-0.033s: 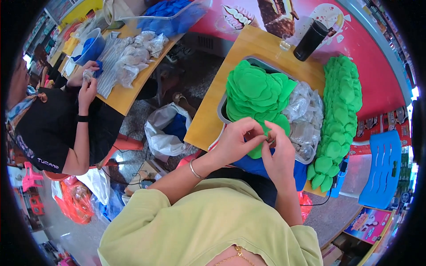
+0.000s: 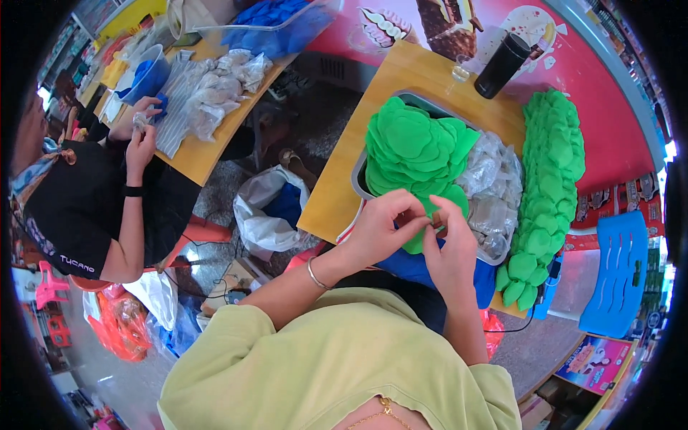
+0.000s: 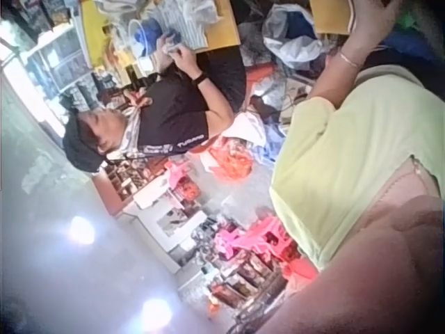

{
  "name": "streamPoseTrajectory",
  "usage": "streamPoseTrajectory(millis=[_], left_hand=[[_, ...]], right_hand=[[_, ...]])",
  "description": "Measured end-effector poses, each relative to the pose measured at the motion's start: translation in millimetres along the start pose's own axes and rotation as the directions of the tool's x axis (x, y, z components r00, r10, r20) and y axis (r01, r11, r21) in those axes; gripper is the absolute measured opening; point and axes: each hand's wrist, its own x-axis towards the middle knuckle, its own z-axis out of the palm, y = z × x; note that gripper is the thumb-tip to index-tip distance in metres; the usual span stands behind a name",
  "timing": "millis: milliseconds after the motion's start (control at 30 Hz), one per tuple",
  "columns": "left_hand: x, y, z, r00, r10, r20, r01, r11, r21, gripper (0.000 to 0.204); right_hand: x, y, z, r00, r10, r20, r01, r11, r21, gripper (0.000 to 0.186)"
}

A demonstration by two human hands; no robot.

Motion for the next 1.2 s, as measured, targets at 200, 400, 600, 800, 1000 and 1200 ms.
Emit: streamPoseTrajectory(millis=[200, 400, 600, 800, 1000, 1200], left_hand=[[-6, -1, 7, 0.982, 0.15, -0.115, -0.144, 0.988, 0.062, 0.016], [0, 4, 6, 0.939, 0.342, 0.024, -0.313, 0.829, 0.463, 0.022], [6, 4, 7, 0.972, 0.236, 0.006, -0.213, 0.867, 0.45, 0.018], [2, 4, 11, 0.997, 0.016, -0.072, -0.012, 0.999, 0.051, 0.013], [-6, 6, 19, 0.97, 0.078, -0.229, -0.099, 0.992, -0.083, 0.017], [-17, 7, 25, 0.978, 0.135, -0.157, -0.129, 0.991, 0.046, 0.019]], right_hand=[[4, 3, -3, 0.978, 0.203, 0.038, -0.207, 0.958, 0.196, 0.033], [1, 13, 4, 0.984, 0.154, -0.085, -0.134, 0.969, 0.205, 0.022], [1, 5, 6, 0.989, 0.059, -0.133, -0.06, 0.998, 0.003, 0.02], [-4, 1, 7, 0.992, -0.04, -0.118, 0.035, 0.999, -0.04, 0.024], [-6, -6, 5, 0.986, -0.051, -0.159, 0.034, 0.994, -0.108, 0.026], [-11, 11, 7, 0.981, 0.089, -0.175, -0.091, 0.996, -0.006, 0.02]])
